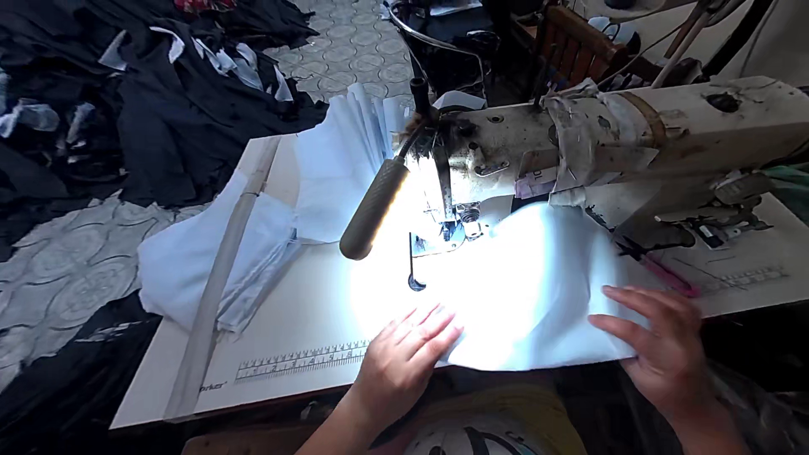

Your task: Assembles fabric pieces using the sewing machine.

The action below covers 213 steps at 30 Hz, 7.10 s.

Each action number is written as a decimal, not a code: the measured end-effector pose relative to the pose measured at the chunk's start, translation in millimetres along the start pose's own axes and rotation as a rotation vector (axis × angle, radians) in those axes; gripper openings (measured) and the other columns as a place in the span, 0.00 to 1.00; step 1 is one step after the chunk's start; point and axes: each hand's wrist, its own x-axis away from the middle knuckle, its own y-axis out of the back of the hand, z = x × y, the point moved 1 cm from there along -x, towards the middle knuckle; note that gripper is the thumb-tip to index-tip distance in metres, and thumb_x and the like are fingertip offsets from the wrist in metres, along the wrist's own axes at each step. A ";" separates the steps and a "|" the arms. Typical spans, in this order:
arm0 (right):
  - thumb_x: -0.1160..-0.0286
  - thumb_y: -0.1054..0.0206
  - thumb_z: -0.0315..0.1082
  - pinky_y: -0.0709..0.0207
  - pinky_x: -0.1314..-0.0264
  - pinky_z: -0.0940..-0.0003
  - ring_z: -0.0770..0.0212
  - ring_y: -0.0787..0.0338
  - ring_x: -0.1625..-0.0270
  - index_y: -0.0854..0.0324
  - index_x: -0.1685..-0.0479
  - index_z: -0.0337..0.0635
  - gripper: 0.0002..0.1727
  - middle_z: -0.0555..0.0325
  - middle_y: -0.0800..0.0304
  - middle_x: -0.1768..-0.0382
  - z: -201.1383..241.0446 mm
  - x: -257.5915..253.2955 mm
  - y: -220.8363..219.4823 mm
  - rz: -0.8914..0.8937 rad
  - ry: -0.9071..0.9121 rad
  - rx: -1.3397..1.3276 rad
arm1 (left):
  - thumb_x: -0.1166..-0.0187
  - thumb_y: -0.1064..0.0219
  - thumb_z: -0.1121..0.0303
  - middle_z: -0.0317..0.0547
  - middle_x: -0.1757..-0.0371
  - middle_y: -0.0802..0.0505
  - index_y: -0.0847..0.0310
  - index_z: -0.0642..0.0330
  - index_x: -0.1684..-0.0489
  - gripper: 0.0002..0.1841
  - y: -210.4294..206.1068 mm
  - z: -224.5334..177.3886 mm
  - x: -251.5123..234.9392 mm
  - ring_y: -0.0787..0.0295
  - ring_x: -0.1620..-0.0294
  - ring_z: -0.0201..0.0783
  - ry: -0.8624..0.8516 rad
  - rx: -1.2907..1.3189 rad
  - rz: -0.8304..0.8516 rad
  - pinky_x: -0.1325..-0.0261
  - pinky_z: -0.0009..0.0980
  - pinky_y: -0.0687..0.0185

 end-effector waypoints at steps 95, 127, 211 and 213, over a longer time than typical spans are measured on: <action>0.25 0.30 0.33 0.26 0.65 0.82 0.76 0.16 0.68 0.26 0.26 0.30 0.28 0.56 0.06 0.63 -8.5 18.4 -23.6 0.309 -0.743 -0.517 | 0.30 0.35 0.80 0.67 0.35 0.11 0.24 0.68 0.25 0.28 -46.7 23.3 -50.6 0.11 0.39 0.67 0.479 0.103 0.410 0.40 0.61 0.17; 0.34 0.41 0.26 0.17 0.63 0.60 0.52 0.10 0.66 0.04 0.60 0.42 0.17 0.49 0.09 0.68 -27.7 -1.1 -38.8 0.345 -0.315 -0.145 | 0.15 0.44 0.50 0.55 0.32 0.09 0.11 0.64 0.39 0.27 -40.8 35.1 -40.0 0.15 0.28 0.60 0.249 -0.141 0.459 0.31 0.69 0.29; 0.05 0.59 0.51 0.57 0.10 0.64 0.68 0.34 0.14 0.17 0.36 0.61 0.23 0.72 0.17 0.27 -23.4 73.9 -44.3 0.105 0.025 0.028 | 0.13 0.51 0.42 0.46 0.24 0.13 0.11 0.35 0.36 0.24 -42.0 19.8 -18.4 0.22 0.20 0.56 0.244 0.232 0.451 0.28 0.67 0.34; 0.06 0.58 0.46 0.60 0.10 0.62 0.69 0.33 0.14 0.15 0.39 0.61 0.21 0.74 0.15 0.29 -18.7 67.7 -46.2 0.125 0.019 0.019 | 0.13 0.50 0.41 0.51 0.22 0.16 0.11 0.33 0.35 0.24 -42.1 30.1 -19.3 0.26 0.18 0.60 0.267 0.251 0.464 0.30 0.71 0.34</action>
